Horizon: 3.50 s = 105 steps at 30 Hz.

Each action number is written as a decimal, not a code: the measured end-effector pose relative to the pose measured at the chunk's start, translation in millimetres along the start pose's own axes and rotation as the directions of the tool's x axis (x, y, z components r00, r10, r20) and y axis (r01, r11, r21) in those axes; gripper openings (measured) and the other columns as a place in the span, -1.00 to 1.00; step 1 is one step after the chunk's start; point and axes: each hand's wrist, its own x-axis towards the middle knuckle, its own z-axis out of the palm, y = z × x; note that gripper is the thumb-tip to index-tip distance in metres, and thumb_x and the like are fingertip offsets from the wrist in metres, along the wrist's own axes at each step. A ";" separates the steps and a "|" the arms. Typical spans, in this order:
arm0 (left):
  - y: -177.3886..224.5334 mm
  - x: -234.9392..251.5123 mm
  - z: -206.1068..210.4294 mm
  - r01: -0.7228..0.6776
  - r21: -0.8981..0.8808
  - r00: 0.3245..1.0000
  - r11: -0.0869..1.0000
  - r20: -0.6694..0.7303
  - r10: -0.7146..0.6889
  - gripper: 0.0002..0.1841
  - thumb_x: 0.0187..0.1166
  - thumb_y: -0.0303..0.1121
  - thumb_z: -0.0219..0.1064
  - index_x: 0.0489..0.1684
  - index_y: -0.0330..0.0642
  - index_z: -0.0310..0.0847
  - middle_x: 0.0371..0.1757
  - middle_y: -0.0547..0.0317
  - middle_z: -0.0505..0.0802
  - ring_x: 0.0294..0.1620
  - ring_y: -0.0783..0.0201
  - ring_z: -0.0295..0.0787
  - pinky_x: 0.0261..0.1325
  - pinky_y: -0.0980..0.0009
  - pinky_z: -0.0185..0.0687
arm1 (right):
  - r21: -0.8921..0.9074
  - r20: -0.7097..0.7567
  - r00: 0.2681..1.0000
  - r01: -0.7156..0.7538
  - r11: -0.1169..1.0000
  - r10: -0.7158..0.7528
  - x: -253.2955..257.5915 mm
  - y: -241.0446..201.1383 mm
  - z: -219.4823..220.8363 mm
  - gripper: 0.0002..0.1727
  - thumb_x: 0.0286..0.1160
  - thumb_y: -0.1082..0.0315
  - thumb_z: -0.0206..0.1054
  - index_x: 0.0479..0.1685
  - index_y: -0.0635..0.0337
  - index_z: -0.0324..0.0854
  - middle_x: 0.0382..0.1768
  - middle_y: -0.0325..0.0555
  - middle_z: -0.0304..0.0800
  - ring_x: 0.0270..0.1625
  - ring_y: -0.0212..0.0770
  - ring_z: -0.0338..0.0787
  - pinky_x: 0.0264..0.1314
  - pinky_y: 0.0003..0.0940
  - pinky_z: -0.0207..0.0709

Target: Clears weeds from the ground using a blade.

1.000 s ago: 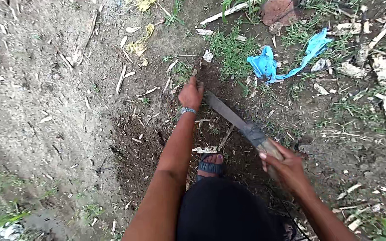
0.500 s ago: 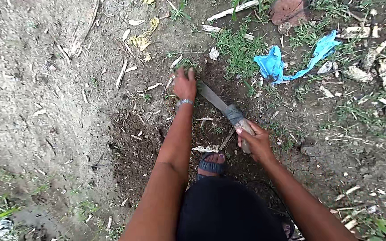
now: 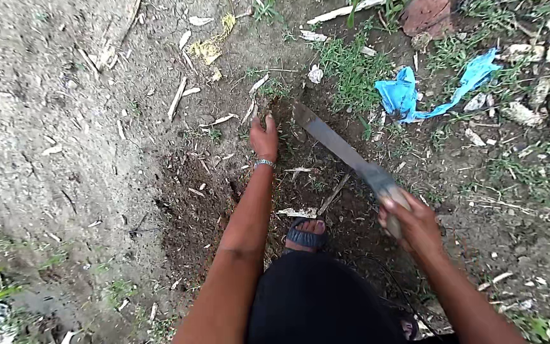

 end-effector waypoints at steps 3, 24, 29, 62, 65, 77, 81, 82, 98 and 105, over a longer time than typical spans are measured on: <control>2.4 -0.1 -3.4 0.044 -0.066 0.993 0.997 -0.105 -0.051 -0.41 0.71 -0.10 0.32 0.56 -0.37 0.43 0.33 -0.35 0.78 0.45 -0.23 0.70 0.53 -0.24 0.49 | 0.009 -0.005 0.995 0.096 0.995 -0.096 50.2 5.8 62.4 -0.38 0.52 0.34 0.42 0.60 0.29 0.44 -0.50 -0.09 0.78 -0.61 -0.24 0.73 -0.59 -0.36 0.67; 69.3 49.2 21.8 -0.029 0.455 0.999 0.890 0.052 0.006 0.03 0.47 0.49 0.24 0.94 0.18 0.03 0.75 -0.53 0.31 0.31 -0.37 0.74 0.23 -0.20 0.72 | 0.053 0.013 0.994 0.105 0.993 -0.106 53.5 14.2 72.1 -0.37 0.50 0.31 0.47 0.59 0.21 0.49 -0.43 -0.04 0.80 -0.55 -0.20 0.76 -0.49 -0.29 0.74; 77.0 65.1 7.7 -0.122 0.568 0.989 0.814 0.139 0.051 -0.40 0.76 -0.04 0.14 0.71 -0.17 0.32 0.58 -0.44 0.57 0.30 -0.38 0.77 0.26 -0.30 0.67 | 0.064 -0.022 1.000 0.022 0.998 -0.021 -15.4 16.1 -10.1 -0.30 0.42 0.24 0.38 0.59 0.38 0.39 -0.42 -0.13 0.80 -0.60 -0.27 0.72 -0.61 -0.38 0.66; 46.6 71.0 -17.5 -0.009 0.377 0.994 0.926 0.103 -0.032 -0.26 0.79 0.26 0.02 0.75 -0.12 0.29 0.30 -0.36 0.81 0.34 -0.37 0.76 0.32 -0.40 0.58 | 0.005 0.092 0.990 0.103 0.995 -0.103 64.0 -12.8 92.5 -0.38 0.47 0.31 0.46 0.59 0.17 0.51 -0.42 -0.08 0.82 -0.54 -0.23 0.76 -0.47 -0.31 0.74; 42.3 71.1 -16.8 -0.036 0.462 0.990 0.886 0.137 -0.031 -0.43 0.88 0.07 -0.09 0.60 -0.09 0.53 0.35 -0.28 0.81 0.40 -0.32 0.75 0.34 -0.39 0.57 | -0.169 0.118 0.977 0.194 0.966 -0.175 43.1 -10.9 58.3 -0.28 0.36 0.19 0.50 0.61 0.20 0.49 -0.29 -0.11 0.85 -0.47 -0.23 0.80 -0.39 -0.26 0.78; 11.4 71.9 -42.5 -0.038 0.130 0.990 0.991 -0.132 0.055 -0.42 0.71 -0.41 0.05 0.79 -0.03 0.32 0.62 -0.32 0.56 0.44 -0.26 0.69 0.38 -0.23 0.62 | 0.039 0.060 0.998 -0.035 0.999 0.033 73.4 -36.5 98.3 -0.53 0.69 0.23 0.23 0.53 0.15 0.46 -0.45 -0.19 0.72 -0.62 -0.31 0.66 -0.62 -0.39 0.62; 64.0 101.6 -22.2 -0.037 0.296 0.997 0.955 -0.057 0.057 -0.42 0.83 0.07 0.04 0.84 0.26 0.29 0.75 -0.43 0.37 0.41 -0.33 0.69 0.31 -0.21 0.66 | -0.145 0.106 0.967 0.247 0.958 -0.233 99.4 -34.8 118.9 -0.42 0.56 0.30 0.45 0.58 0.22 0.49 -0.30 -0.14 0.82 -0.52 -0.33 0.74 -0.47 -0.36 0.72; 71.4 106.4 -18.1 -0.017 0.332 0.999 0.943 -0.037 0.031 -0.36 0.80 0.21 0.03 0.83 0.25 0.30 0.75 -0.44 0.36 0.48 -0.39 0.61 0.36 -0.26 0.59 | -0.250 0.131 0.939 0.341 0.906 -0.318 96.9 -36.5 114.1 -0.38 0.50 0.31 0.50 0.58 0.24 0.50 -0.13 -0.05 0.86 -0.40 -0.28 0.80 -0.33 -0.30 0.76; -86.2 29.7 -99.2 0.131 0.431 0.991 0.893 -0.056 -0.118 -0.38 0.71 -0.16 0.24 0.82 0.14 0.32 0.49 -0.46 0.66 0.34 -0.50 0.70 0.24 -0.50 0.55 | -0.313 0.238 0.962 0.207 0.927 -0.134 -54.1 -2.8 -30.1 -0.28 0.25 0.06 0.59 0.44 0.25 0.64 -0.05 -0.31 0.92 -0.34 -0.52 0.83 -0.33 -0.56 0.77; -83.5 65.6 -109.8 0.220 0.498 0.972 0.839 -0.036 -0.234 -0.29 0.86 0.24 -0.23 0.81 -0.04 0.19 0.31 -0.44 0.79 0.40 -0.46 0.71 0.34 -0.48 0.52 | -0.216 0.319 0.943 -0.026 0.976 0.096 26.9 -17.3 110.6 -0.39 0.50 0.21 0.45 0.54 0.24 0.51 -0.32 -0.05 0.81 -0.44 -0.21 0.79 -0.30 -0.24 0.77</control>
